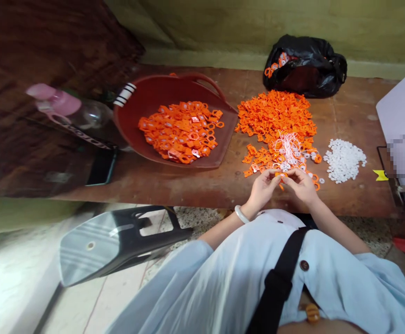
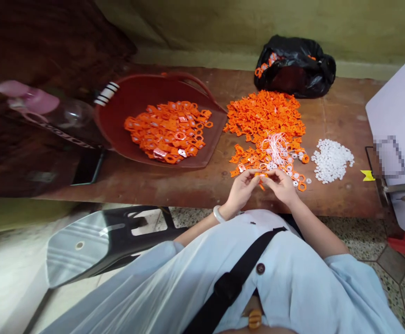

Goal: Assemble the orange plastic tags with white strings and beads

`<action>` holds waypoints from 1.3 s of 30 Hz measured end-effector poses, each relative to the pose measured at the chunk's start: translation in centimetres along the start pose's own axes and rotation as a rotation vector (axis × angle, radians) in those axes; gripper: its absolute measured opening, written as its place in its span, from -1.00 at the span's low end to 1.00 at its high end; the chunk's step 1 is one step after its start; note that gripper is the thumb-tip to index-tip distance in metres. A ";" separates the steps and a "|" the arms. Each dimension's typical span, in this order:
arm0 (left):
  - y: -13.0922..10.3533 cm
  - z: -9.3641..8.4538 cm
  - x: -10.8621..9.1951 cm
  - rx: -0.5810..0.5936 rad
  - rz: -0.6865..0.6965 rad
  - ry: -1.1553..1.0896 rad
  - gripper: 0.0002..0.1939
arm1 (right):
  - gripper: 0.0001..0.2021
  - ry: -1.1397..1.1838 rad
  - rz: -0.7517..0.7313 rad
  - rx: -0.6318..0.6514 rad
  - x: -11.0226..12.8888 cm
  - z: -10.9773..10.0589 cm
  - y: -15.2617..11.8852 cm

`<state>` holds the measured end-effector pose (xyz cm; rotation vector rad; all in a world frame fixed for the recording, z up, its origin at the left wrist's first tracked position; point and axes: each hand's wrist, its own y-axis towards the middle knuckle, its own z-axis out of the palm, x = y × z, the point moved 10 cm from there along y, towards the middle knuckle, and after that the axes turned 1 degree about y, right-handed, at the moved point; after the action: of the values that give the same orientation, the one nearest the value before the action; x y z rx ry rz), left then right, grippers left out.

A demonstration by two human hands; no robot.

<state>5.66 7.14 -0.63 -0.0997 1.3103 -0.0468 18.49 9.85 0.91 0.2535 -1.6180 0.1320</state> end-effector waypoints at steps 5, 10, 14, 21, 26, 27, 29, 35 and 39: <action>0.1 -0.4 -0.7 -0.072 0.065 0.007 -0.68 | -0.72 -0.025 -0.024 -0.042 0.5 -0.2 -0.2; -1.4 -0.2 -3.6 -0.093 0.186 0.160 -0.78 | -0.81 -0.146 -0.150 -0.073 3.8 -0.2 -1.4; -0.5 -0.2 -3.4 -0.085 0.184 0.219 -0.82 | -0.74 -0.067 -0.074 -0.107 2.5 -0.3 -0.6; 2.6 -0.9 1.3 -0.036 -0.053 0.059 -0.57 | -0.52 0.264 0.362 -0.120 -5.1 -0.1 1.6; 1.9 -0.8 -1.2 -0.044 0.080 0.152 -0.68 | -0.60 0.377 0.405 -0.061 -4.8 0.7 1.2; 1.6 -0.8 -1.8 -0.045 0.112 0.184 -0.72 | -0.61 0.399 0.405 -0.047 -4.5 0.9 1.1; 1.2 -0.5 -2.9 -0.023 0.178 0.262 -0.78 | -0.61 0.423 0.394 -0.004 -4.0 1.3 1.0; 0.4 0.4 -3.9 0.035 0.267 0.410 -0.80 | -0.62 0.317 0.306 0.043 -3.0 1.2 0.7; 0.8 0.4 -2.7 0.029 0.187 0.330 -0.77 | -0.62 0.294 0.279 0.017 -3.1 1.0 0.6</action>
<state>5.29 8.22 1.98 0.0585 1.6424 0.0799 17.53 10.43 -2.22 0.0168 -1.3522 0.3794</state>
